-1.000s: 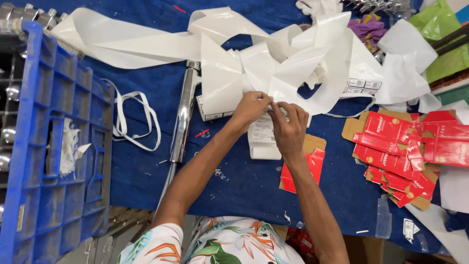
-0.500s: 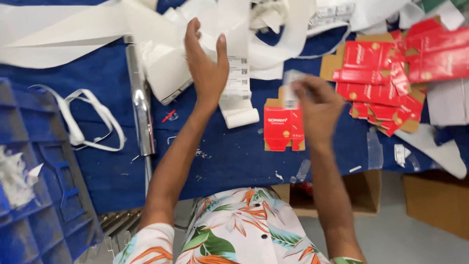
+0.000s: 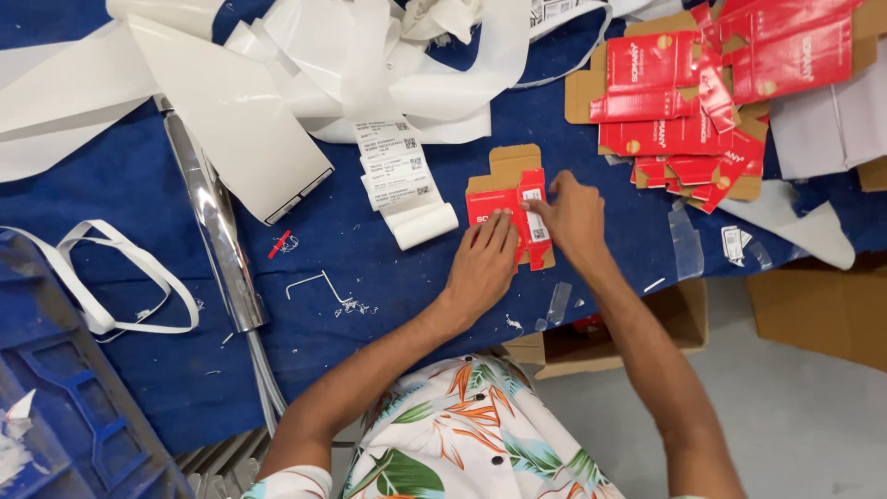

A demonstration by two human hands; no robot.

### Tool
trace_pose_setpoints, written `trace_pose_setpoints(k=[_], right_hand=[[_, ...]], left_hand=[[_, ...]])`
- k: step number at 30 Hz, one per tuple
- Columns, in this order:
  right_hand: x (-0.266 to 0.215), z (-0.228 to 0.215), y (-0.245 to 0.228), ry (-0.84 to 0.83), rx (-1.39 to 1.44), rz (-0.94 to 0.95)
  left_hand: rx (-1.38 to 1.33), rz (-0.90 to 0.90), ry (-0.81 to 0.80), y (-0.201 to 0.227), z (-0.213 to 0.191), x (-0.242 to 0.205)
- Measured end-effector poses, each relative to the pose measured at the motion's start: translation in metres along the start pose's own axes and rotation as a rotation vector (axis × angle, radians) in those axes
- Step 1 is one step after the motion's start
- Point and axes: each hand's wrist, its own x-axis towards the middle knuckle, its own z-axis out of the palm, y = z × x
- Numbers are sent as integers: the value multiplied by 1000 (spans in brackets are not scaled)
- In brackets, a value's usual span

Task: The person repeatedly tears off printed labels from a roll and sticks them onto small red cardboard boxes. The person folds the boxes closed after labeling and stacks them on the table.

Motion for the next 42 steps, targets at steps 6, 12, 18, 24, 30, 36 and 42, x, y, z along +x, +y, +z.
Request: trace_pose_setpoints(k=[6, 12, 18, 24, 30, 36, 42], right_hand=[[37, -10, 12, -103, -57, -68], [-23, -16, 48, -214, -68, -86], [-42, -45, 0, -288, -57, -103], [-47, -50, -103, -296, 234, -411], [-35, -5, -217, -373, 260, -756], [-43, 42, -290, 239, 305, -1209], [-40, 63, -302, 391, 277, -1344]], left_hand=[[-19, -39, 18, 3, 7, -6], [-77, -65, 39, 2, 3, -7], [-492, -223, 263, -32, -49, -8], [-32, -739, 839, -125, -145, -51], [-364, -905, 646, -169, -168, -69], [-599, -939, 636, -189, -167, -76], [-831, -954, 685, -210, -165, -79]])
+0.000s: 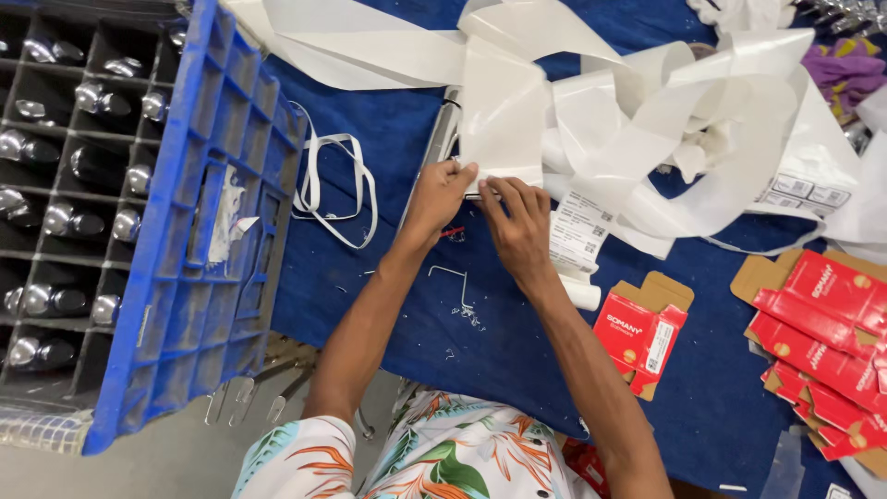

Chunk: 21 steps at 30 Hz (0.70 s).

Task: The person repeatedly tears off printed labels from a roll and sticks them onto small red cardboard boxes. The person folds the boxes closed after labeling and stacks them on the table.

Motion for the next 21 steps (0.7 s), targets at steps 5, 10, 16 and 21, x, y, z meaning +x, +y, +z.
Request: trace_pose_setpoints(k=[5, 10, 16, 21], right_hand=[[-4, 4, 2, 97, -18, -32], [-15, -1, 3, 121, -57, -51], [-14, -10, -8, 77, -5, -60], [-35, -62, -20, 10, 292, 222]], left_hand=[[-39, -19, -19, -6, 8, 10], [-56, -93, -18, -21, 17, 12], [-32, -82, 71, -10, 17, 12], [212, 436, 432, 34, 28, -12]])
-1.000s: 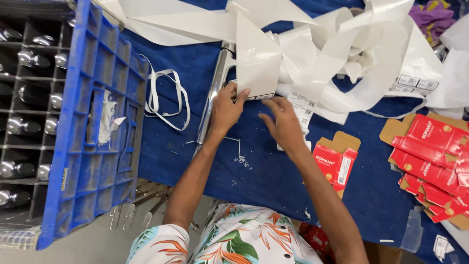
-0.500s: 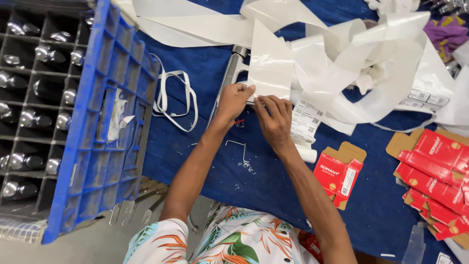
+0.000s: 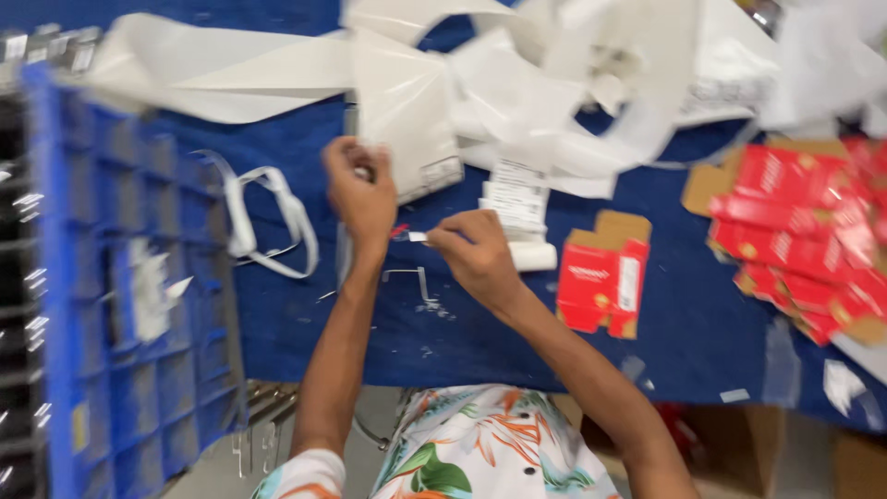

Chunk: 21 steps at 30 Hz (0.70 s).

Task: The person repeatedly tears off printed labels from a roll and sticks them onto small red cardboard boxes. The person folds the boxes closed after labeling and stacks them on the table.

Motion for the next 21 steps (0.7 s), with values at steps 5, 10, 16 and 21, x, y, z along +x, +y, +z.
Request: trace_pose_setpoints(k=[5, 10, 16, 21], right_hand=[[-68, -141, 60, -15, 212, 721], [-130, -230, 132, 30, 48, 1115], [-158, -237, 170, -31, 14, 1097], [-123, -186, 199, -416, -83, 970]], left_hand=[[-27, 240, -388, 45, 44, -106], [72, 561, -968, 74, 142, -220], [74, 544, -975, 54, 163, -245], [-5, 698, -1000, 52, 159, -248]])
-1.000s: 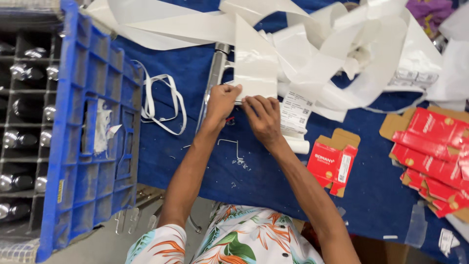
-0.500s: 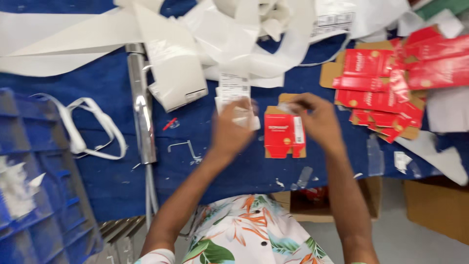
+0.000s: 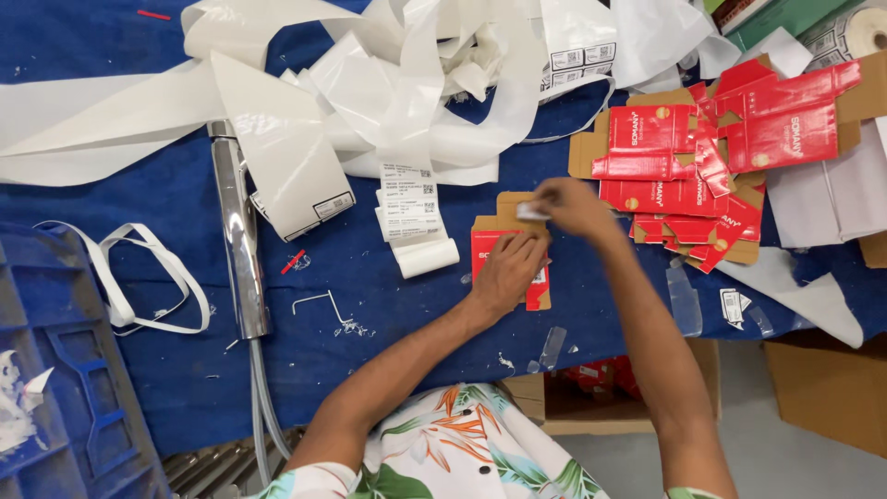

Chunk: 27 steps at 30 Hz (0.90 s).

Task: The person repeatedly tears off printed labels from a roll and sticks them onto small red cardboard boxes. The person folds the boxes closed after labeling and stacks them on the table.

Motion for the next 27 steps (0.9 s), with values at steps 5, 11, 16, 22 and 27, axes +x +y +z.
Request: trace_pose_setpoints(k=[5, 11, 16, 22, 27], right_hand=[[18, 29, -32, 67, -530, 153], [37, 4, -18, 107, -549, 166], [-3, -29, 35, 71, -368, 298], [-108, 18, 35, 283, 366, 165], [-172, 79, 29, 542, 715, 191]], left_hand=[[75, 51, 68, 0, 3, 0], [17, -8, 23, 2, -10, 5], [-112, -180, 141, -2, -1, 5], [-255, -308, 144, -19, 12, 29], [-453, -94, 99, 42, -4, 25]])
